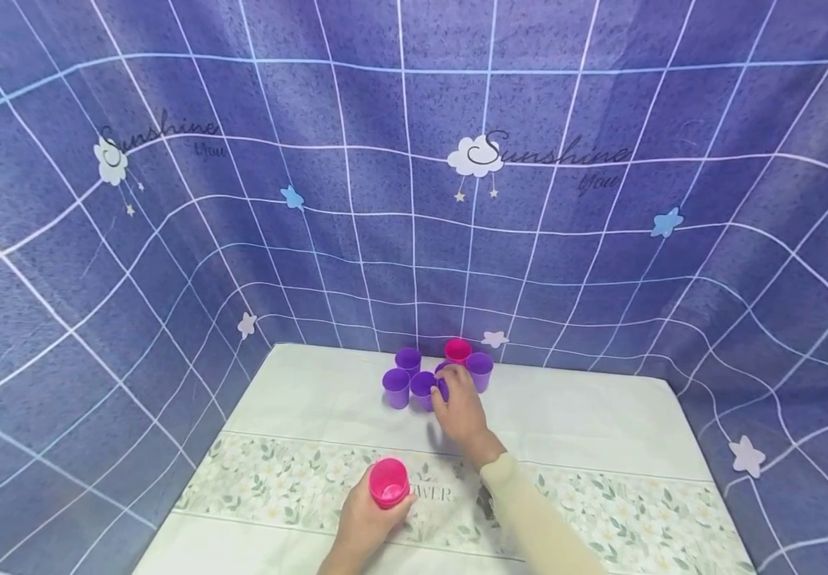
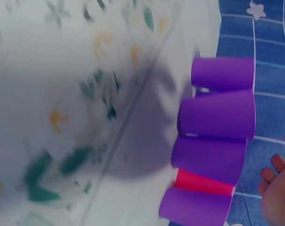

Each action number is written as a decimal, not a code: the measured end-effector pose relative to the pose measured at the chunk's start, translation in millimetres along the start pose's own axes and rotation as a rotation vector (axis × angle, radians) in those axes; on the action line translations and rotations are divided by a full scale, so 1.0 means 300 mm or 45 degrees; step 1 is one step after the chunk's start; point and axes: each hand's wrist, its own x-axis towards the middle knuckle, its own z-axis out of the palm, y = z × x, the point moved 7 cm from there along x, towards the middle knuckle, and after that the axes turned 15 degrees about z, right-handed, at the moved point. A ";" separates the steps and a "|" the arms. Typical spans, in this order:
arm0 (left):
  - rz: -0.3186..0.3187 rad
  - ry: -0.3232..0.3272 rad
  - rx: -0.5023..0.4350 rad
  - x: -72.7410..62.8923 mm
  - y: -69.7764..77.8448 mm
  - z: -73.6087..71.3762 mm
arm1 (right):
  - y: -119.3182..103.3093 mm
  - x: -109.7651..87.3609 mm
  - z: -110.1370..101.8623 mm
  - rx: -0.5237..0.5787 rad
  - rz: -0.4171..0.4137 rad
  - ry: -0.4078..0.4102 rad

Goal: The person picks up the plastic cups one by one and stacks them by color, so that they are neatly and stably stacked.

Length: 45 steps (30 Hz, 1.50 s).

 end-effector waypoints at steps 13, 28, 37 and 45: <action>-0.040 -0.045 -0.025 0.001 -0.005 0.001 | 0.064 0.148 -0.023 -0.161 0.109 -0.042; -0.053 -0.035 0.020 -0.001 -0.016 0.006 | 0.079 0.258 0.018 -0.235 0.154 -0.137; -0.004 -0.046 0.020 -0.005 -0.001 0.014 | 0.144 0.303 0.047 -0.331 0.271 -0.144; 0.012 -0.020 0.023 -0.004 -0.015 0.008 | 0.147 0.322 0.068 -0.354 0.270 -0.169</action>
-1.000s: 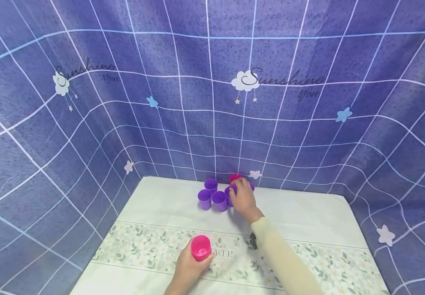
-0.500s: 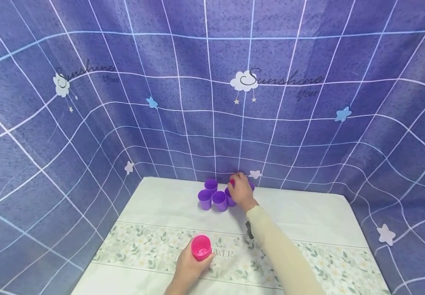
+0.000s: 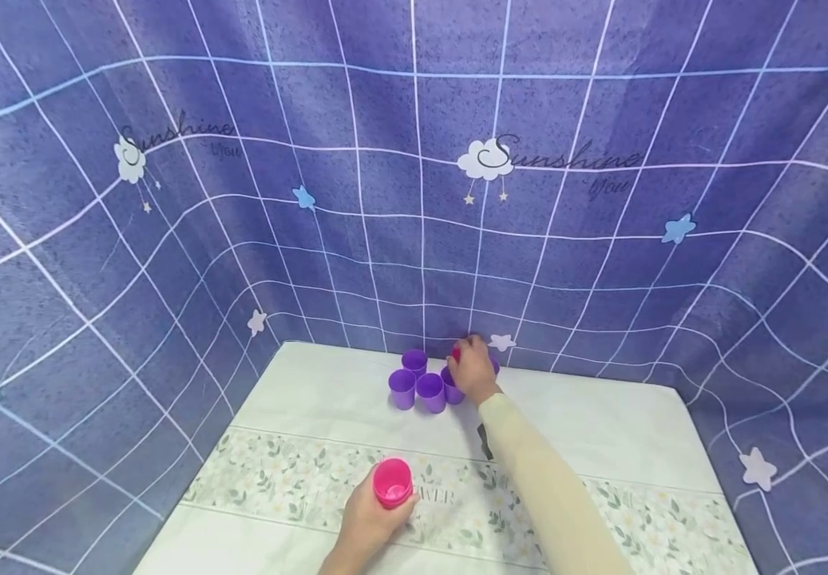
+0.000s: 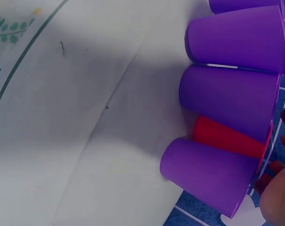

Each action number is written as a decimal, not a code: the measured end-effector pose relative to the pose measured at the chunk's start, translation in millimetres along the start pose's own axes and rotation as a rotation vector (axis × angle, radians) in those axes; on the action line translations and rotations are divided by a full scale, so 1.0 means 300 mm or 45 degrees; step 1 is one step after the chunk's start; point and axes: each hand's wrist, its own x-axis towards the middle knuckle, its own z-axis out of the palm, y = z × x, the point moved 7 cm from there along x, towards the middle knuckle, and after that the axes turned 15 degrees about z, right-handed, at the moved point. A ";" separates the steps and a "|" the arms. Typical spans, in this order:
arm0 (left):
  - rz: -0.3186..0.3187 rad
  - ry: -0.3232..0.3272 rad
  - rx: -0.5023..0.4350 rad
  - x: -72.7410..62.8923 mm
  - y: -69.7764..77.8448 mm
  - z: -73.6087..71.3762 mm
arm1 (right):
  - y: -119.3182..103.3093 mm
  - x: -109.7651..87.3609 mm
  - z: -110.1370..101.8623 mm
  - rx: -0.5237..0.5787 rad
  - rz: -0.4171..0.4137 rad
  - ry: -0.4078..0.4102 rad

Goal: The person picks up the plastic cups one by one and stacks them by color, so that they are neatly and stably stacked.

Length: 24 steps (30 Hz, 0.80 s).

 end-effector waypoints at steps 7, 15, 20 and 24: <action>-0.009 -0.004 -0.023 0.009 0.001 -0.001 | 0.006 0.009 0.004 0.036 0.051 -0.026; -0.040 -0.016 -0.009 0.013 0.011 -0.019 | -0.016 0.025 0.005 0.002 -0.020 0.004; -0.060 -0.024 -0.004 0.006 0.015 -0.017 | -0.012 0.034 0.000 0.035 0.003 -0.019; -0.042 -0.018 0.006 0.005 0.020 -0.013 | -0.002 0.041 -0.007 0.067 0.017 -0.022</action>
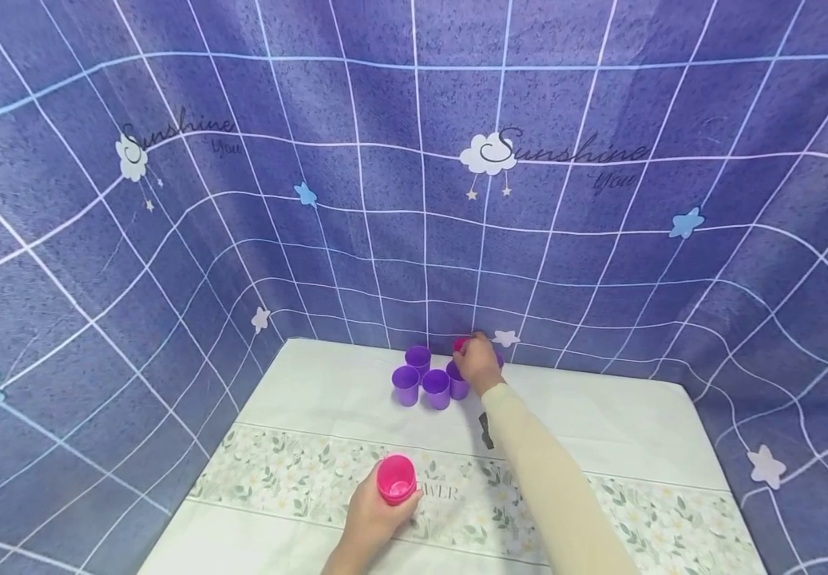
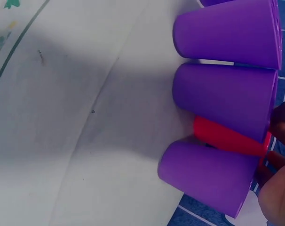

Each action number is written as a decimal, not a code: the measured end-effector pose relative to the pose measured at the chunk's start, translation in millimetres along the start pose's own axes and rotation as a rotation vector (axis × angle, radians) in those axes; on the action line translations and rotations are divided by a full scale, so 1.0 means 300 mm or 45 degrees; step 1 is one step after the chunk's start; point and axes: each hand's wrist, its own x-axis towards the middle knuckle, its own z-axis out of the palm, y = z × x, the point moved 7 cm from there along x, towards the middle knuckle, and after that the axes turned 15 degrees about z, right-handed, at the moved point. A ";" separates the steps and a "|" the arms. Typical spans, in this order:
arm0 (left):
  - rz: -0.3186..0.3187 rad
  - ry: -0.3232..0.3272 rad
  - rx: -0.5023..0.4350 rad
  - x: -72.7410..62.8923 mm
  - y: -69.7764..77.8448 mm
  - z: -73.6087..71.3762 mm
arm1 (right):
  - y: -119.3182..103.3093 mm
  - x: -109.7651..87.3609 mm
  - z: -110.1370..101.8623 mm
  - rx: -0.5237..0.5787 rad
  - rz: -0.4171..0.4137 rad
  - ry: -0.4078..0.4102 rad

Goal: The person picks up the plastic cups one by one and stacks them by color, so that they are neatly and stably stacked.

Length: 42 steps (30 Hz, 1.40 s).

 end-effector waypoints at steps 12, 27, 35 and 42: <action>0.006 0.002 0.005 0.002 -0.003 0.009 | -0.008 -0.028 -0.061 0.272 -0.034 0.132; -0.002 0.010 -0.013 0.003 -0.001 0.005 | -0.055 -0.101 -0.171 0.586 -0.101 0.316; -0.018 0.015 -0.007 -0.004 -0.008 0.012 | -0.031 -0.172 -0.195 0.794 -0.026 0.296; 0.023 0.062 0.032 0.001 -0.006 0.009 | -0.077 -0.263 -0.220 0.879 -0.077 0.209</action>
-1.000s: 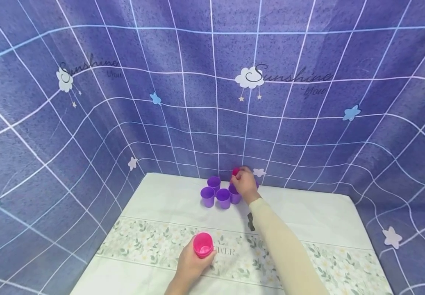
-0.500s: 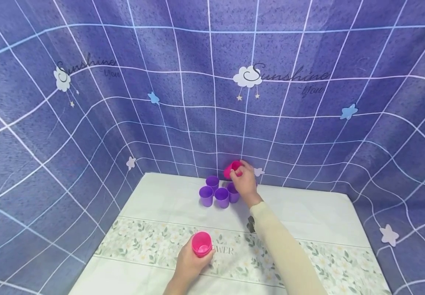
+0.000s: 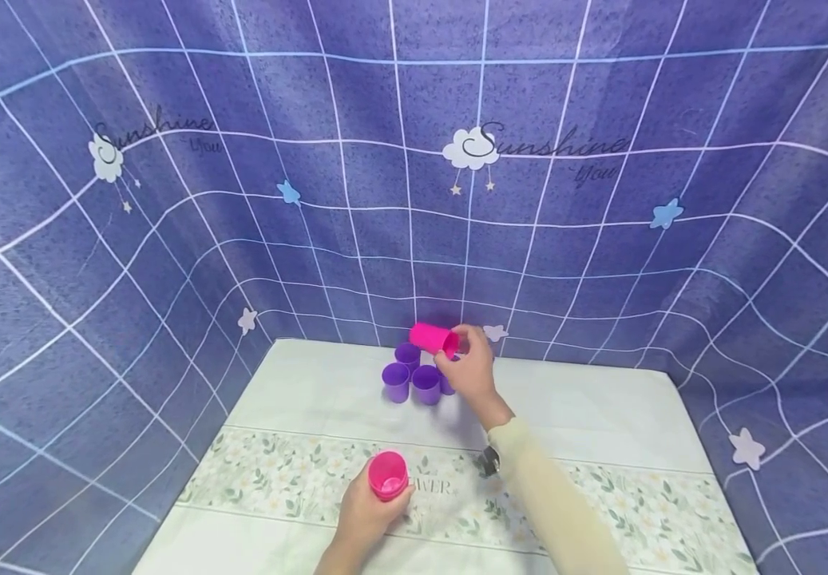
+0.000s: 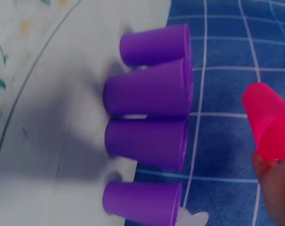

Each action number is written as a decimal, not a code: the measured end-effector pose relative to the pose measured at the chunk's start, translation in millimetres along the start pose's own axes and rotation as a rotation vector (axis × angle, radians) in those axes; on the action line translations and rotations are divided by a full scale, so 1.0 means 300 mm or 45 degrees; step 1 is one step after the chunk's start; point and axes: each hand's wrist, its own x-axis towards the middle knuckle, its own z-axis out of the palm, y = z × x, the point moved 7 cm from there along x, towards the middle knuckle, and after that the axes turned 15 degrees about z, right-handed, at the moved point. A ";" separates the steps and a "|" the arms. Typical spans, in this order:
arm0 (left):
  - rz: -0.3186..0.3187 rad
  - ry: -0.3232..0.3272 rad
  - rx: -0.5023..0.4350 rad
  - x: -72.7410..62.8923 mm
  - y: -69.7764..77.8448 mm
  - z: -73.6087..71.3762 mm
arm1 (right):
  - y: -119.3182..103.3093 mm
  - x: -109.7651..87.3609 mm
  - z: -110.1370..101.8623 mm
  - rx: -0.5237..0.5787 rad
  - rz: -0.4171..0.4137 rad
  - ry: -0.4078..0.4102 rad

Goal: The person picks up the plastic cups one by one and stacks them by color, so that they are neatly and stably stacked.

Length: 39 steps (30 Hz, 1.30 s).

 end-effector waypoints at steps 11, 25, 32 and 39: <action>-0.037 -0.040 -0.032 0.003 0.004 0.004 | -0.074 -0.219 0.002 0.251 -0.009 -0.232; -0.027 -0.008 -0.042 0.001 0.000 0.009 | -0.064 -0.455 0.005 0.317 -0.141 -0.422; -0.016 -0.040 -0.095 0.009 0.009 0.006 | -0.081 -0.474 -0.010 0.305 -0.182 -0.399; 0.017 -0.041 -0.090 0.013 0.008 0.007 | -0.109 -0.487 -0.008 0.286 -0.265 -0.441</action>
